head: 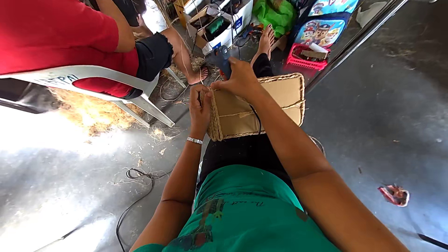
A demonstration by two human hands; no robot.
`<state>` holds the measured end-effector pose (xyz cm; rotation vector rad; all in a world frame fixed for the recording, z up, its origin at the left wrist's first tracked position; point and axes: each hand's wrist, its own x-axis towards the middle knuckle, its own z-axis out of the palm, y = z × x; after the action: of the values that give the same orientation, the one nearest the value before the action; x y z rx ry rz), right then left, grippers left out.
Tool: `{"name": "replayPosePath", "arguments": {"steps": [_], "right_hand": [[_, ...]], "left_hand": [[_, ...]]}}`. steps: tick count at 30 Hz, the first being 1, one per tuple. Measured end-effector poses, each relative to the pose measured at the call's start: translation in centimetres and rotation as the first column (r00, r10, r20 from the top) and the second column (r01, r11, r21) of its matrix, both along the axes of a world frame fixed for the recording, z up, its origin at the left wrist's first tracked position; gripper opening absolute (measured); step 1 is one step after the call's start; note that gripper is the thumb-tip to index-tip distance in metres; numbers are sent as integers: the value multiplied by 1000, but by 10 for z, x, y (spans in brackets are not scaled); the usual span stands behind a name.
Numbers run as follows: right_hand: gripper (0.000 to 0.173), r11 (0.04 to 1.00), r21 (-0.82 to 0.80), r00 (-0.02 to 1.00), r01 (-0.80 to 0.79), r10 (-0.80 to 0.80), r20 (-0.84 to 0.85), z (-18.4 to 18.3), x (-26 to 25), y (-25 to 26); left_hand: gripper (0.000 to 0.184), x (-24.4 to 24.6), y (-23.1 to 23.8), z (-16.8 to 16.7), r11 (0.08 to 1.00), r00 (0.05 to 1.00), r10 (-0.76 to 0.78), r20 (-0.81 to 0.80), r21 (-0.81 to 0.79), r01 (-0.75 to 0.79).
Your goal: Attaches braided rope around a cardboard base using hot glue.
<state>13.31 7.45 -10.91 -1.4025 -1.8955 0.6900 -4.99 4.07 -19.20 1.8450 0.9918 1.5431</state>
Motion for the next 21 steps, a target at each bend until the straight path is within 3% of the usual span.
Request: {"name": "replayPosePath", "arguments": {"steps": [6, 10, 13, 16, 21], "right_hand": [[63, 1000, -1, 1000, 15, -15, 5, -2, 1, 6], [66, 999, 7, 999, 35, -35, -8, 2, 5, 9], [67, 999, 6, 999, 44, -44, -22, 5, 11, 9], [66, 998, -13, 998, 57, -57, -34, 7, 12, 8], [67, 999, -24, 998, 48, -49, -42, 6, 7, 5]], "left_hand": [[19, -4, 3, 0, 999, 1000, -24, 7, -32, 24], [48, -14, -17, 7, 978, 980, -161, -113, -152, 143], [76, -18, -55, 5, 954, 952, -182, -246, -278, 110], [89, -15, -79, -13, 975, 949, -149, -278, -203, 94], [82, -8, -87, -43, 996, 937, -29, -349, -92, -4]]}}
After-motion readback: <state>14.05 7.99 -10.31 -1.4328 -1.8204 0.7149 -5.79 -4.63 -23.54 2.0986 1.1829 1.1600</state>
